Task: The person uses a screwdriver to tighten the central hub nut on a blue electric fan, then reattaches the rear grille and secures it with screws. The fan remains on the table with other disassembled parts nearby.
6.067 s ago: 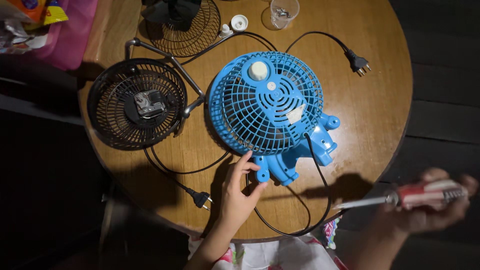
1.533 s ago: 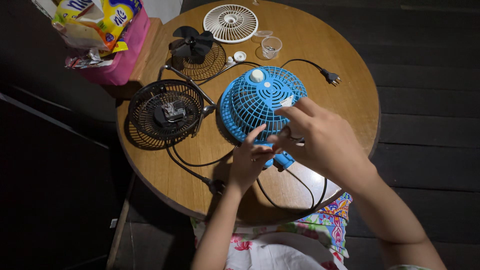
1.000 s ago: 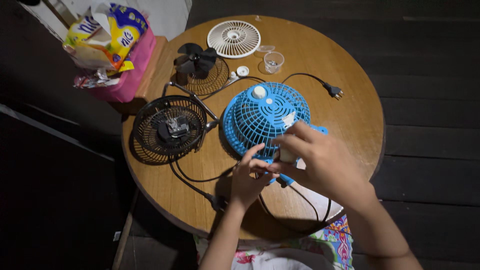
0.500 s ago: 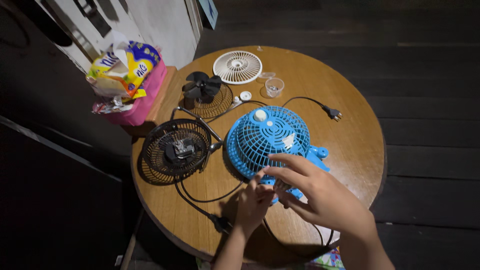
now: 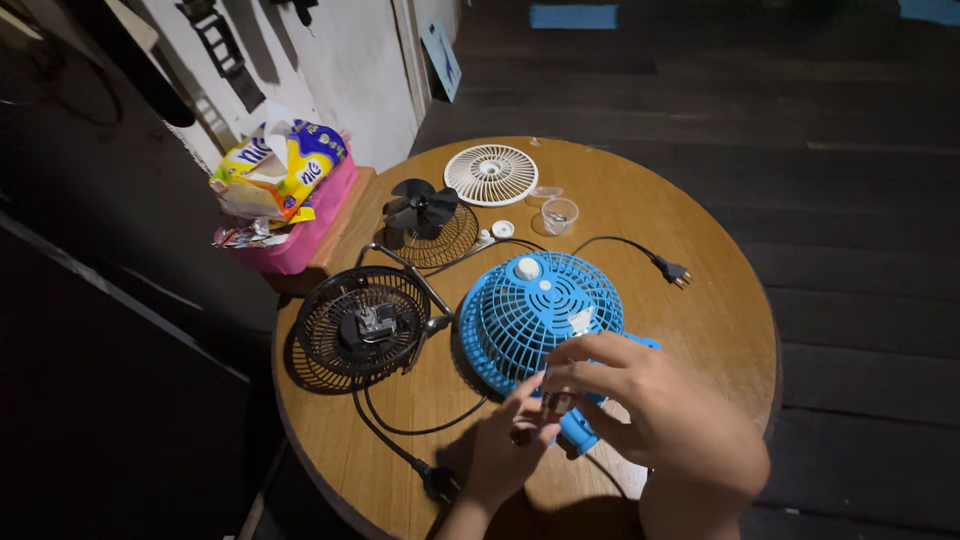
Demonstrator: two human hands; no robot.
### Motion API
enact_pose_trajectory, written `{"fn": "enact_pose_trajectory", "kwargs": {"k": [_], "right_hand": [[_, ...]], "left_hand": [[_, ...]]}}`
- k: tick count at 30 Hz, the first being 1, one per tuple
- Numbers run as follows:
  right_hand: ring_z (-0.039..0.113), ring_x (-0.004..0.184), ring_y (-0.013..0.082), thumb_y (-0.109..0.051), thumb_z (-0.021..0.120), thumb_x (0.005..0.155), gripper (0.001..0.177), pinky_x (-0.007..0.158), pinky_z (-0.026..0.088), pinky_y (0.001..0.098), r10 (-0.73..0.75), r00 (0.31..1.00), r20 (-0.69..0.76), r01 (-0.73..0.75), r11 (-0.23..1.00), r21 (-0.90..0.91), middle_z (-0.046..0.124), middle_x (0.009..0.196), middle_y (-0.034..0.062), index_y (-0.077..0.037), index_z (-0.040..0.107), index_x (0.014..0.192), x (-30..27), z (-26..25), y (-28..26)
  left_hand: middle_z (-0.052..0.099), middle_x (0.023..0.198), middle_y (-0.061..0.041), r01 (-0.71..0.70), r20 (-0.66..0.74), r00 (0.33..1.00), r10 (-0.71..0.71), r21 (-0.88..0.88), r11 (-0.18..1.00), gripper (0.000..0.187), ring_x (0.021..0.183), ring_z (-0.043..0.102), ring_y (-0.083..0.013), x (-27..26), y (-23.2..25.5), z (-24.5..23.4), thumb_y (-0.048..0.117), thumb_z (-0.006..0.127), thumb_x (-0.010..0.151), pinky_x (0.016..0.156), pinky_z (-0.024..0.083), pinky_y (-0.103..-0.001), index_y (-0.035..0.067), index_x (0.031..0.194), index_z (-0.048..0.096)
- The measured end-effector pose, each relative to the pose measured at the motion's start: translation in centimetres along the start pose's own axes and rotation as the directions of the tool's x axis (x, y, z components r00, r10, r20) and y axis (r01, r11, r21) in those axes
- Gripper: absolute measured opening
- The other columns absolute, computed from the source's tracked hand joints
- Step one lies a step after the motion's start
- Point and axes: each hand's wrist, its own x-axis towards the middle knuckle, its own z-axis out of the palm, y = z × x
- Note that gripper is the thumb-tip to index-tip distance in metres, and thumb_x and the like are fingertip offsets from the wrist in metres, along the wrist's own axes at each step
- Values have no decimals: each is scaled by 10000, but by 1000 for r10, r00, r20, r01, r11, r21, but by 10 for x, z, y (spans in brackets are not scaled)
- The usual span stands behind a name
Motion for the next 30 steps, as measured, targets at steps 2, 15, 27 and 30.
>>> {"fn": "enact_pose_trajectory", "kwargs": {"k": [2, 15, 27, 30], "right_hand": [[749, 905, 265, -56, 789, 752, 262, 735, 614, 352, 32, 999, 21, -34, 997, 63, 712, 1087, 70, -61, 726, 1006, 4, -1, 4], [761, 910, 255, -112, 758, 790, 294, 733, 619, 369, 124, 977, 171, -137, 988, 67, 731, 1056, 73, -71, 707, 1076, 11, -8, 19], [748, 916, 256, -20, 762, 786, 260, 774, 620, 353, 73, 990, 122, -88, 988, 128, 676, 1096, 92, -47, 734, 1043, 6, -5, 26], [750, 946, 251, 28, 723, 776, 304, 796, 634, 338, 61, 990, 125, -81, 984, 159, 674, 1111, 93, -39, 713, 1072, 8, -5, 34]], "left_hand": [[785, 893, -58, 134, 34, 990, -136, 68, 989, 645, 751, 715, -132, -3, -2, -2, 11, 721, 886, 670, 553, -267, 116, 1490, 518], [816, 904, -54, -18, -64, 998, 19, 19, 1000, 690, 795, 800, -151, 2, -19, 5, 120, 841, 829, 692, 628, -277, 93, 1441, 521], [649, 1208, -122, -64, 188, 982, -24, 450, 891, 1134, 1155, 605, -332, 8, 10, -12, 201, 887, 670, 994, 490, -415, 126, 1609, 257], [639, 1205, -146, -101, 193, 981, 7, 480, 871, 1099, 1156, 601, -351, 14, 11, -9, 170, 883, 679, 978, 491, -429, 126, 1598, 281]]}}
